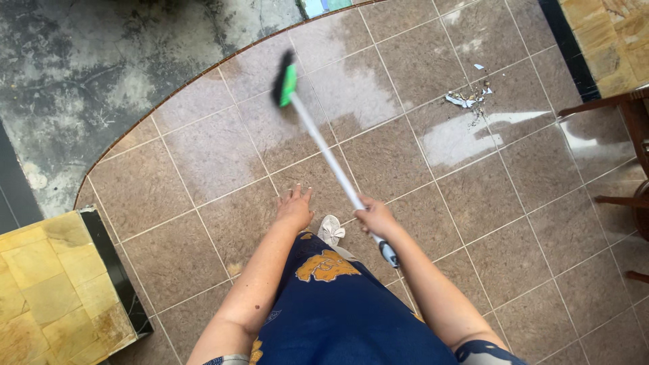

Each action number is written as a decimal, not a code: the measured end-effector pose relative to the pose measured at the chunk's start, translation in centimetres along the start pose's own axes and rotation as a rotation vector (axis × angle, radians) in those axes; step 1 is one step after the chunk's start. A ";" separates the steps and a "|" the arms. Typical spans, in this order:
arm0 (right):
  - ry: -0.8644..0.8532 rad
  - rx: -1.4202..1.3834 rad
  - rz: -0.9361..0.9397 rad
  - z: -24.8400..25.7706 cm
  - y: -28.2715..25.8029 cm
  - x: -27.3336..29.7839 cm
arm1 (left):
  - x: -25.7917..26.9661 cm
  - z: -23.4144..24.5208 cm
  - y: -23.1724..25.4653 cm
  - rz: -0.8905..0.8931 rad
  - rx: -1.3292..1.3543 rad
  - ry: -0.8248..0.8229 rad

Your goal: The person sweeps debris across a tiled floor using a broom, moving around wooden chairs and a table while gathering the material into a central area.

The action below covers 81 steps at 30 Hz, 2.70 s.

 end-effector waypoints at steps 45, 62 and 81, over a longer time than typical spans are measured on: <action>-0.425 0.679 0.495 -17.9 -6.0 -4.8 | -0.2 4.0 -4.8 0.124 -0.059 -0.008; -0.059 -0.125 -0.059 -1.5 -9.7 -19.5 | -6.9 16.4 -15.2 0.095 -0.059 0.014; -0.129 -0.135 0.080 -5.7 -18.4 -18.3 | -14.2 20.8 -7.7 -0.012 -0.108 -0.040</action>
Point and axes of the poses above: each hand's wrist, its own x-axis away from the middle knuckle, its own z-axis out of the back of the hand, y = z × x, the point moved 9 cm from there along -x, towards the middle knuckle, and after that the axes turned 4 degrees about -y, right-handed, at the moved point
